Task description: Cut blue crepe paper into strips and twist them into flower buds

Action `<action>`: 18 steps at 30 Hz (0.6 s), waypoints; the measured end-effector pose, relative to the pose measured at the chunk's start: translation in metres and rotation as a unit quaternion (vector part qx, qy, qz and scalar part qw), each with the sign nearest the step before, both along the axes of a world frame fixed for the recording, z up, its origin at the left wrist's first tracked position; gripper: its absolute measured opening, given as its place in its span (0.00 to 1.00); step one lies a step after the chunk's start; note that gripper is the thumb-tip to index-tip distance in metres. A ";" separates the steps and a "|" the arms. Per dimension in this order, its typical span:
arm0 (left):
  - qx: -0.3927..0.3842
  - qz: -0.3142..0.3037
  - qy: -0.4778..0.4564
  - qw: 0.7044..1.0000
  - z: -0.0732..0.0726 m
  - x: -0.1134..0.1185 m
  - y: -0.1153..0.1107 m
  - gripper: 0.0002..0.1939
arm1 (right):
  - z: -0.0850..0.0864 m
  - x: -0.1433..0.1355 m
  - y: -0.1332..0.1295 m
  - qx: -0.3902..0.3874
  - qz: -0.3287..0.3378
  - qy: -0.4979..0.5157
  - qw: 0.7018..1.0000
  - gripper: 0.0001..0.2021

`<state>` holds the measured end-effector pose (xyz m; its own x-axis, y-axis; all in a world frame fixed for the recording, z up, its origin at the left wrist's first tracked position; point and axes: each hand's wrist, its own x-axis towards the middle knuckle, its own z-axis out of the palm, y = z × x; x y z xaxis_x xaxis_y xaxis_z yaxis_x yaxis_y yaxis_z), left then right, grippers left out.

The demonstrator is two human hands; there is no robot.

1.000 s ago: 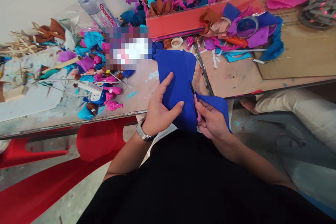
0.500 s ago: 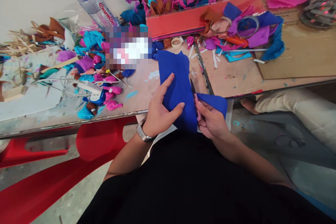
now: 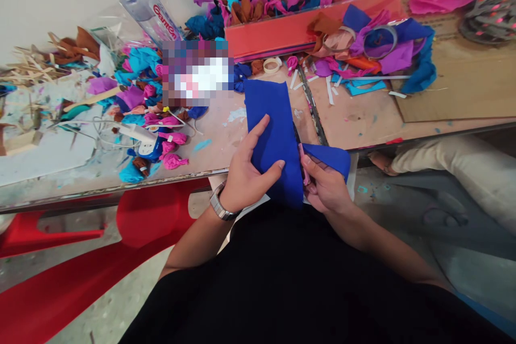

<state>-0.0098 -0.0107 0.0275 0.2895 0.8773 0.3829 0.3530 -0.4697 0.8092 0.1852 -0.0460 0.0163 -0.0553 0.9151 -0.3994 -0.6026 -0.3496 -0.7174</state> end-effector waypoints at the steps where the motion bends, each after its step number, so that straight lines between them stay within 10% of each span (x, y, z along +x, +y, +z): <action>1: 0.001 0.000 -0.002 1.000 -0.001 0.000 0.000 0.44 | 0.000 0.000 0.000 -0.002 -0.001 -0.001 1.000 0.24; 18: -0.033 -0.005 -0.069 0.997 -0.002 0.002 0.019 0.28 | 0.001 -0.001 0.001 -0.013 -0.014 0.025 1.000 0.28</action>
